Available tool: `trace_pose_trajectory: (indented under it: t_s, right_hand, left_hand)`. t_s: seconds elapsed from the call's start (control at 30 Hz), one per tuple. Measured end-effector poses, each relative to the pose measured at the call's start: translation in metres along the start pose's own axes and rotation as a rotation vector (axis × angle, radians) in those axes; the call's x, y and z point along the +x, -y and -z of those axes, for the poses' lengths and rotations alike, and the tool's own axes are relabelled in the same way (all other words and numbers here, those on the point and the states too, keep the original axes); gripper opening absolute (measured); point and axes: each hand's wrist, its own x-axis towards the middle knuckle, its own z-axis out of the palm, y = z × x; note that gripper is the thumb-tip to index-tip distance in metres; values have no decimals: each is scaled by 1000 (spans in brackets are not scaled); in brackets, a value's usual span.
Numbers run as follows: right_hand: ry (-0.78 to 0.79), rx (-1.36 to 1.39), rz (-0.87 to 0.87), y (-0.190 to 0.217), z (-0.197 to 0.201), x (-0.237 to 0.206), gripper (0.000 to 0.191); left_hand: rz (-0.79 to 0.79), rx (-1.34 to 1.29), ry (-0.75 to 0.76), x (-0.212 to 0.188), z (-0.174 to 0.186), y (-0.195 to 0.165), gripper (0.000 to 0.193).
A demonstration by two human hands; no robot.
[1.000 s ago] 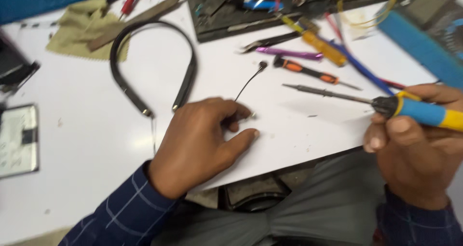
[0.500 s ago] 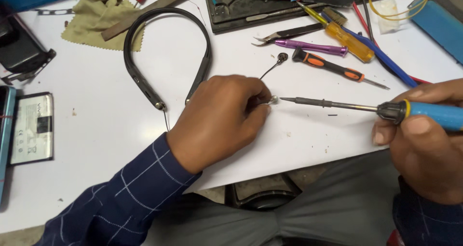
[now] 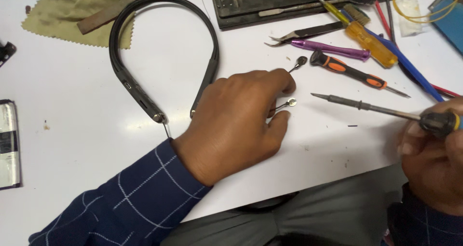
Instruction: The person disassembles a neckband headphone, removes the battery, and reassembles the unit. They then separate the earbuds from the cable and use a screwdriver to open one earbud housing.
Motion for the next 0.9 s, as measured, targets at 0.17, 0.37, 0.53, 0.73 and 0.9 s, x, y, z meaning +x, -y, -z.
trace_pose_trajectory:
  t_s: [0.17,0.37,0.53,0.73,0.9]
  right_hand:
    - [85,-709,180,3,3,-1,34]
    - [154,-384,193,12,1,-6,41]
    - [139,-265,-150,20,-1,-9,43]
    - [75,-418,-27,36,-17,-9,38]
    - [126,-393,46,44,-20,-6,35]
  left_hand:
    - [-15,46,-59,-2,-7,-2,10]
    - [52,24,-43,-2,-8,-5,10]
    - [74,26,-29,-1,-6,-9,13]
    - [91,31,-28,0,-6,-10,14]
    - [123,17,-1,1,-6,-10,16]
